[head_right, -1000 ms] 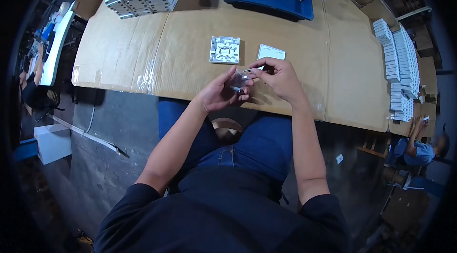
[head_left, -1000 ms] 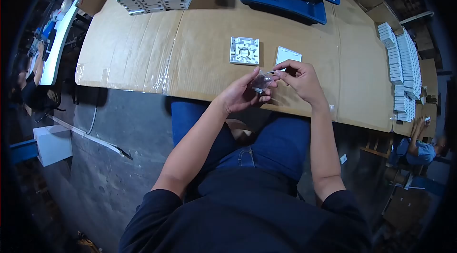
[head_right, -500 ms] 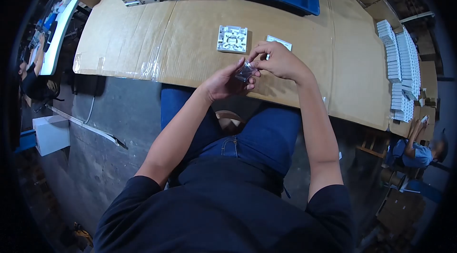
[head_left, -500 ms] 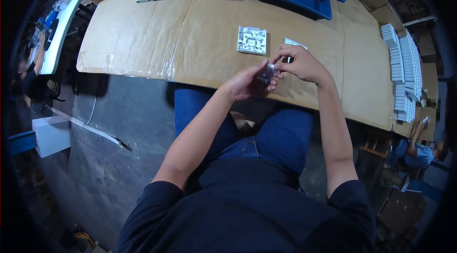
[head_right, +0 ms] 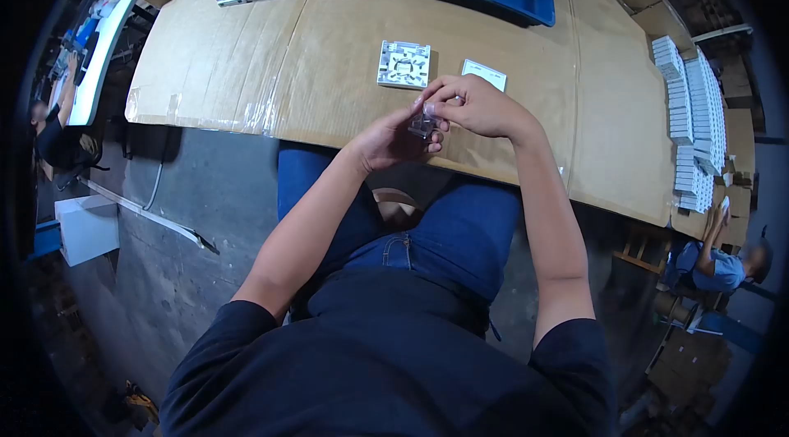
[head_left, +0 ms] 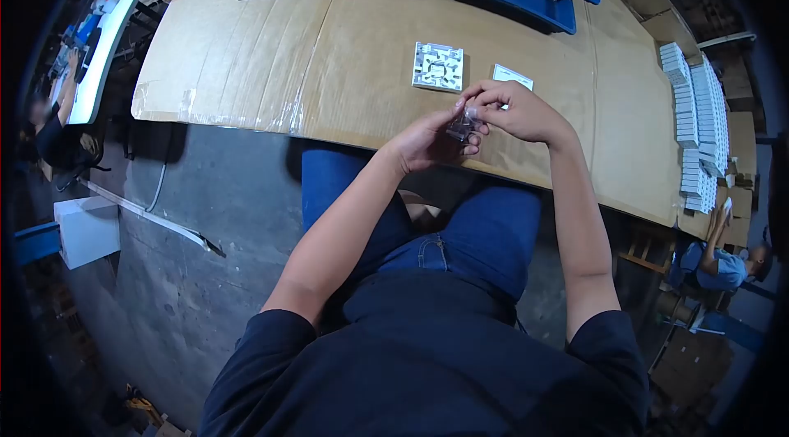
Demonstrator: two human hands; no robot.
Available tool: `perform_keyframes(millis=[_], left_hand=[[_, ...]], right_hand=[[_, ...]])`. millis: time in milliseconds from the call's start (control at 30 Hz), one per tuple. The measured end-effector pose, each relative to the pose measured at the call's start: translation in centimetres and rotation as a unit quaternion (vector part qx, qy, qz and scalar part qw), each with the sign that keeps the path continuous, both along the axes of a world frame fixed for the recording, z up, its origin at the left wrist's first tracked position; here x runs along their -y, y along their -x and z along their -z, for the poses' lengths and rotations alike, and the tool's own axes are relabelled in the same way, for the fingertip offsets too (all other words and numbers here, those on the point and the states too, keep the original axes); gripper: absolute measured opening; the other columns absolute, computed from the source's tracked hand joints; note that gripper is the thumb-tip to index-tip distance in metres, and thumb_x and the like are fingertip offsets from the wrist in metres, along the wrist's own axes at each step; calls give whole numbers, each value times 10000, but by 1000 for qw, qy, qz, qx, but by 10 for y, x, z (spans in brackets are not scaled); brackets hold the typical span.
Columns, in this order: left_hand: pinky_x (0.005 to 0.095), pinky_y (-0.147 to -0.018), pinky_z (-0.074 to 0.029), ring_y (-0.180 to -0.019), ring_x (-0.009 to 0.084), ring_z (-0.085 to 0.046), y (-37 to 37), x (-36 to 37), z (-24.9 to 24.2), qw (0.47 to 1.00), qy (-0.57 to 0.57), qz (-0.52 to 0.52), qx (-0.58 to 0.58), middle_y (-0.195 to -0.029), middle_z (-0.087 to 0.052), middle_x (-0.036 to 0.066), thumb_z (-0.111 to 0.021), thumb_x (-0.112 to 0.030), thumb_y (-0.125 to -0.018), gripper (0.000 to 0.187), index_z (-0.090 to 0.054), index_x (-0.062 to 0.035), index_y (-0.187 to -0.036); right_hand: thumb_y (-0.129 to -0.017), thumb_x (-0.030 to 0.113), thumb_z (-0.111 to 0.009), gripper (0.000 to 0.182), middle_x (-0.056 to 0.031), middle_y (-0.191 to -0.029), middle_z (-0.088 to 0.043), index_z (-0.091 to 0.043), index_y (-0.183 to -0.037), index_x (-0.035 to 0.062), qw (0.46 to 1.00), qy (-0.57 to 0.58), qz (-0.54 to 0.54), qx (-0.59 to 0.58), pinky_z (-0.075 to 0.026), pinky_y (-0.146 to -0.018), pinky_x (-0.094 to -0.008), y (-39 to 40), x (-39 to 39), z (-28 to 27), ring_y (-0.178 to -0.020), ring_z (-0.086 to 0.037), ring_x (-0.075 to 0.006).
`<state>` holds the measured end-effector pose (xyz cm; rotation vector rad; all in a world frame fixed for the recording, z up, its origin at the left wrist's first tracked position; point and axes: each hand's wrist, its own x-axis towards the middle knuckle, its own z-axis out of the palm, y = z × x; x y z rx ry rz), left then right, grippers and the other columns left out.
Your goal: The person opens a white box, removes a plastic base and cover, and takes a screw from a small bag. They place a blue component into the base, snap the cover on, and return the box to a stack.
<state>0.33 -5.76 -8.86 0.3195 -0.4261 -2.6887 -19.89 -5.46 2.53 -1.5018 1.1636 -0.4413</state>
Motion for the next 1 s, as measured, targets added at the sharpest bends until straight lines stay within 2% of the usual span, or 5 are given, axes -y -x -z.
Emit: perform_keyframes(millis=[267, 567, 767, 867, 1000], left_hand=[[376, -943, -551, -1013, 221, -638, -1, 2, 2, 1000, 24, 3, -4, -1145, -658, 98, -519, -482, -1077, 447, -580, -90, -1282], [340, -885, -581, -951, 231, -684, 0, 2, 0, 999, 18, 6, 31, -1084, -686, 106, -509, -520, -1075, 504, -581, -83, -1314], [321, -876, -602, -954, 249, -711, 2, 0, -14, 998, 2, -15, 68, -1150, -680, 101, -502, -543, -1071, 544, -572, -78, -1345], [324, -886, -600, -968, 251, -712, 0, 0, -18, 998, 12, -7, 68, -1207, -669, 108, -496, -549, -1071, 558, -568, -74, -1354], [365, -944, -581, -1021, 249, -702, 0, 1, -8, 998, 22, 7, 55, -1234, -666, 92, -498, -556, -1068, 548, -572, -95, -1354]], right_hand=[[-1125, 291, -499, 366, 9, -966, -638, -694, -1172, -15, 1000, -11, -17, -13, -466, -749, -252, 1, -2, 5, -791, -541, -80], [-976, 202, -702, 245, -103, -1192, -697, -744, -1076, -18, 995, 22, -77, -57, -525, -920, -321, 0, -6, 2, -1022, -673, -196], [-861, 106, -716, 275, -145, -1109, -694, -707, -1101, -27, 991, 66, -63, -94, -525, -894, -350, 1, -8, 13, -975, -679, -275], [-843, 18, -741, 209, -85, -1084, -658, -691, -1041, -27, 993, 54, -47, -97, -513, -899, -317, -3, -9, 11, -987, -636, -185], [-837, -3, -744, 205, -83, -1056, -662, -684, -1031, -33, 991, 62, -47, -107, -511, -880, -318, -2, -10, 6, -964, -630, -186]])
